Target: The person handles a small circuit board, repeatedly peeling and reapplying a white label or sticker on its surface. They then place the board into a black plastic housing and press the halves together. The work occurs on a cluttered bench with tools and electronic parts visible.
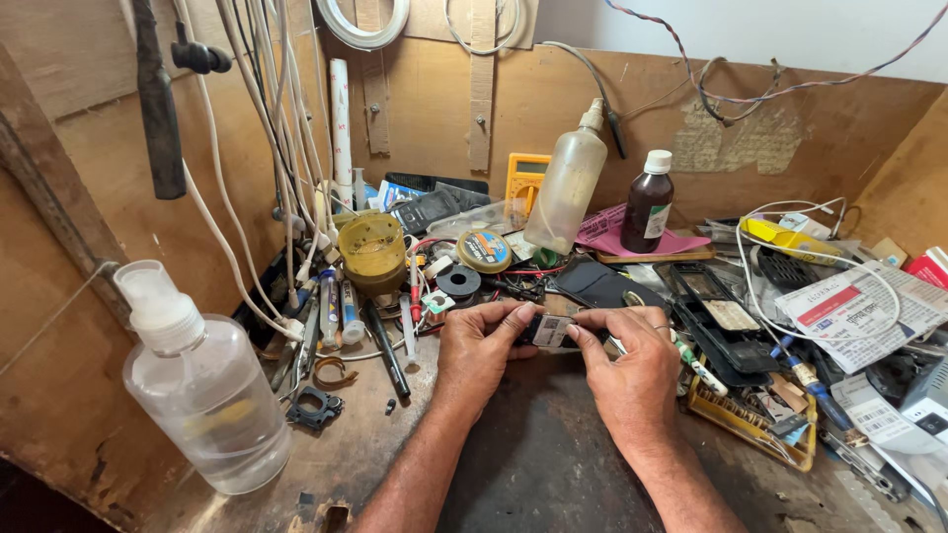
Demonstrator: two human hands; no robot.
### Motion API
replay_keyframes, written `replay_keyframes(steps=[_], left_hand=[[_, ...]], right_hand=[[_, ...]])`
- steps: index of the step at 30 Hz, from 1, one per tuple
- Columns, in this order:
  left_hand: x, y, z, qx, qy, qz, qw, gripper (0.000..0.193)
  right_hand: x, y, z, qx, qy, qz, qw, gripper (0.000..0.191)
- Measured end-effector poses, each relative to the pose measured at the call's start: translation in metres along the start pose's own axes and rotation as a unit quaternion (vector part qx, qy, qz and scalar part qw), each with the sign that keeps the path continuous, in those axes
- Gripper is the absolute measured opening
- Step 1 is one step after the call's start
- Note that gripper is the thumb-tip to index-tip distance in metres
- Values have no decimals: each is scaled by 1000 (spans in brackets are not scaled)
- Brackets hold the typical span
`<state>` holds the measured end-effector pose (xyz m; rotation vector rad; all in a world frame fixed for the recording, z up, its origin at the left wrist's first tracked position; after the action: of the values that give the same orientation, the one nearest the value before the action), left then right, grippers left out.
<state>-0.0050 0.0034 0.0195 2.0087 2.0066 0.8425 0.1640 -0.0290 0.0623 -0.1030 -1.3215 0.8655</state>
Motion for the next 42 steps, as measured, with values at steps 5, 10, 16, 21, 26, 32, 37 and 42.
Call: replay_keyframes(steps=[5,10,16,21,26,32,37,42], left_hand=[[1,-1,1,-7,-3,-3,1000,23],[1,-1,2,-5,-4,-5,1000,22],[1,-1,2,-2,-7,-8,1000,22],[2,-1,2,0,0,-15,1000,22],[2,-1,3,-15,1,-27,1000,23],[3,-3,4,-33,-21,-31,999,28],[6,-4,4,-20,-38,-60,997,35],[8,-2,1,-21,-61,-75,995,38]], right_hand=[[-1,1,-1,9,6,3,1000,15],[-1,2,-1,9,14,7,1000,15],[-1,5,-4,24,43,27,998,15],[4,8,-4,34,14,43,998,15],[1,10,-3,40,44,60,996,23],[-3,18,-12,103,119,117,981,19],[1,13,-34,258,170,109,945,14],[-14,-1,-51,250,321,270,873,24]])
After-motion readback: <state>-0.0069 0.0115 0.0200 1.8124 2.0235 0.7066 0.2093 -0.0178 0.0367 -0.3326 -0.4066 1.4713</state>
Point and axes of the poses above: each hand's wrist, its own x-axis towards the middle knuckle, its own y-axis out of the palm, z = x × y, the point moved 2 cm from there along x, towards the middle knuckle, and after that the axes turned 15 degrees about -x, right-handed, at the moved point
